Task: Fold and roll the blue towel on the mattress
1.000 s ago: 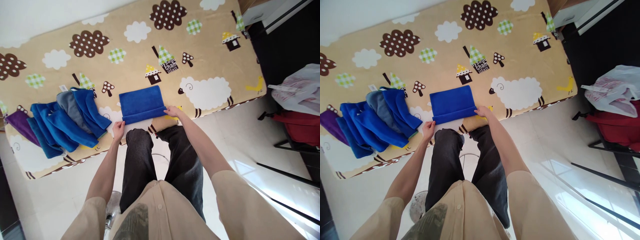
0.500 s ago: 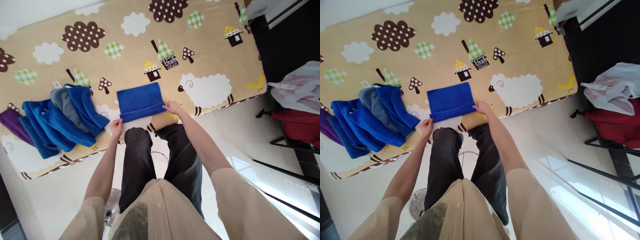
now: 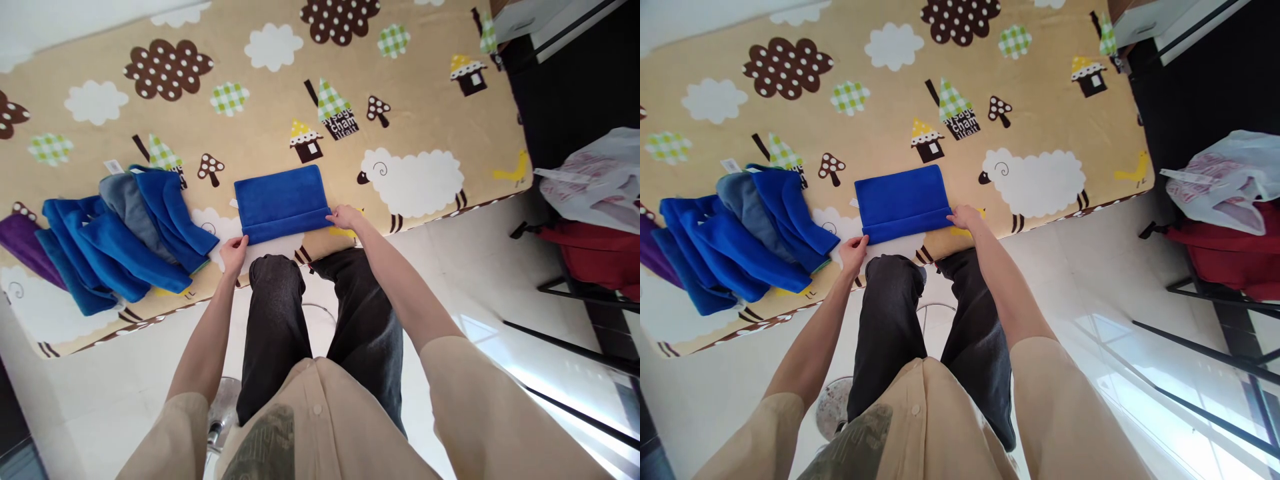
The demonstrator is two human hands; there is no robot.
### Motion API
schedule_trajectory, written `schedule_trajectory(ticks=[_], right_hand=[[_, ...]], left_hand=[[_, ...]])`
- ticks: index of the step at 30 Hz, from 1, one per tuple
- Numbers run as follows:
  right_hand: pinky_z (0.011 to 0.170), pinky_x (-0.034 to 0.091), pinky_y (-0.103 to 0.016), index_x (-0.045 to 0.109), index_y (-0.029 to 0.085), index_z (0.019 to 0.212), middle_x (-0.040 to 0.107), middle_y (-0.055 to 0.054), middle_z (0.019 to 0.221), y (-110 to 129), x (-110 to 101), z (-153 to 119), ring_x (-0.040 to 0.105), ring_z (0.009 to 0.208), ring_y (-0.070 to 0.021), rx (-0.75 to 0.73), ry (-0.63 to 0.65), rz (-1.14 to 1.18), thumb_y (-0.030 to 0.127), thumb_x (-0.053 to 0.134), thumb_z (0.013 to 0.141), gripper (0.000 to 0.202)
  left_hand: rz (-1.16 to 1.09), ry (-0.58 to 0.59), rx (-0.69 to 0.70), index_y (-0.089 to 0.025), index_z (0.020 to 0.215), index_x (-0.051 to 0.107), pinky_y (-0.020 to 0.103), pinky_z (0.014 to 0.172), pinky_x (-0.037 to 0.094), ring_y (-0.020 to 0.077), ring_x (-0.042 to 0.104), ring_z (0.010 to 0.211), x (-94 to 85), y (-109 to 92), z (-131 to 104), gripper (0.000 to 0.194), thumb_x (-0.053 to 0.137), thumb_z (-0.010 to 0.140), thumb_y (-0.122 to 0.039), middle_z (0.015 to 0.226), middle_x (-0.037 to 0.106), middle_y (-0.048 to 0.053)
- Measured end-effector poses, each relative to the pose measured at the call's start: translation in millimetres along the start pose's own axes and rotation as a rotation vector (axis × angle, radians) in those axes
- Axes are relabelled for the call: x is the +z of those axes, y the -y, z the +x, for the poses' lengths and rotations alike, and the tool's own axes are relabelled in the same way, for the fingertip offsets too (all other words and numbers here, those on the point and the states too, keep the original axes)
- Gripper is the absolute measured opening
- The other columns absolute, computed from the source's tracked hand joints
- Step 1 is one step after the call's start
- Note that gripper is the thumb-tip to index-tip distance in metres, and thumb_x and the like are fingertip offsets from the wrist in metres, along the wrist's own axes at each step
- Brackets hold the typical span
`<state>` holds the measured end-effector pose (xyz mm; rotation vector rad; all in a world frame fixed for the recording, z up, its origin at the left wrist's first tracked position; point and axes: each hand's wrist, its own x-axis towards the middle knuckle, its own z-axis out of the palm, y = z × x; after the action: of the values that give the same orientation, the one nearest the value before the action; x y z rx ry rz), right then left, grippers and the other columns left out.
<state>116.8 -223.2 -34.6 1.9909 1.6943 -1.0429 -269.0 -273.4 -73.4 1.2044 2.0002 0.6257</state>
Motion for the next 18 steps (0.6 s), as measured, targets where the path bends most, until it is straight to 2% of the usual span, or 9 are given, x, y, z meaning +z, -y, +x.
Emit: schedule_trajectory(ticks=[5, 7, 9, 12, 15, 18], right_hand=[[0.096, 0.051, -0.039, 0.074, 0.020, 0.106, 0.074, -0.013, 0.113, 4, -2, -4, 0.068, 0.110, -0.0282, -0.012, -0.021, -0.042, 0.050, 0.054, 0.100, 0.037], [0.094, 0.051, -0.038, 0.074, 0.020, 0.104, 0.073, -0.012, 0.112, 4, -3, -8, 0.067, 0.109, -0.0281, -0.019, -0.047, -0.061, 0.049, 0.059, 0.098, 0.033], [0.093, 0.051, -0.038, 0.073, 0.020, 0.103, 0.072, -0.011, 0.114, 4, -4, -14, 0.066, 0.108, -0.0279, -0.048, -0.125, -0.079, 0.045, 0.066, 0.094, 0.028], [0.097, 0.049, -0.039, 0.071, 0.019, 0.109, 0.067, -0.012, 0.122, 5, -4, -25, 0.063, 0.113, -0.0287, -0.217, -0.292, -0.102, 0.032, 0.069, 0.091, 0.022], [0.103, 0.046, -0.040, 0.071, 0.020, 0.116, 0.063, -0.011, 0.134, 10, -2, -34, 0.060, 0.121, -0.0277, -0.440, -0.338, -0.077, 0.024, 0.062, 0.093, 0.024], [0.108, 0.045, -0.041, 0.069, 0.023, 0.126, 0.059, -0.007, 0.146, 18, 3, -36, 0.057, 0.128, -0.0275, -0.544, -0.260, -0.102, 0.026, 0.065, 0.092, 0.034]], left_hand=[[-0.012, 0.024, -0.013, -0.015, 0.094, 0.076, 0.032, 0.072, 0.053, 0.0200, 0.064, 0.070, 0.9, 3, 2, 0.047, 0.064, 0.081, -0.058, 0.080, 0.071, 0.006], [0.009, 0.016, 0.016, -0.014, 0.097, 0.074, 0.034, 0.075, 0.054, 0.0203, 0.064, 0.071, -0.2, 3, 0, 0.046, 0.065, 0.082, -0.057, 0.084, 0.071, 0.007], [0.052, -0.041, 0.107, -0.014, 0.105, 0.071, 0.036, 0.083, 0.054, 0.0224, 0.066, 0.082, -3.2, 1, -5, 0.045, 0.068, 0.082, -0.053, 0.100, 0.071, 0.011], [0.170, -0.089, 0.345, -0.018, 0.121, 0.066, 0.041, 0.103, 0.049, 0.0286, 0.060, 0.119, -10.2, -5, -14, 0.047, 0.070, 0.084, -0.046, 0.132, 0.062, 0.016], [0.288, 0.063, 0.583, -0.022, 0.136, 0.060, 0.046, 0.120, 0.034, 0.0294, 0.042, 0.144, -14.9, -12, -19, 0.049, 0.063, 0.090, -0.039, 0.151, 0.053, 0.013], [0.366, 0.237, 0.674, -0.021, 0.147, 0.052, 0.049, 0.125, 0.027, 0.0285, 0.033, 0.152, -12.9, -16, -17, 0.058, 0.058, 0.091, -0.032, 0.160, 0.045, 0.010]])
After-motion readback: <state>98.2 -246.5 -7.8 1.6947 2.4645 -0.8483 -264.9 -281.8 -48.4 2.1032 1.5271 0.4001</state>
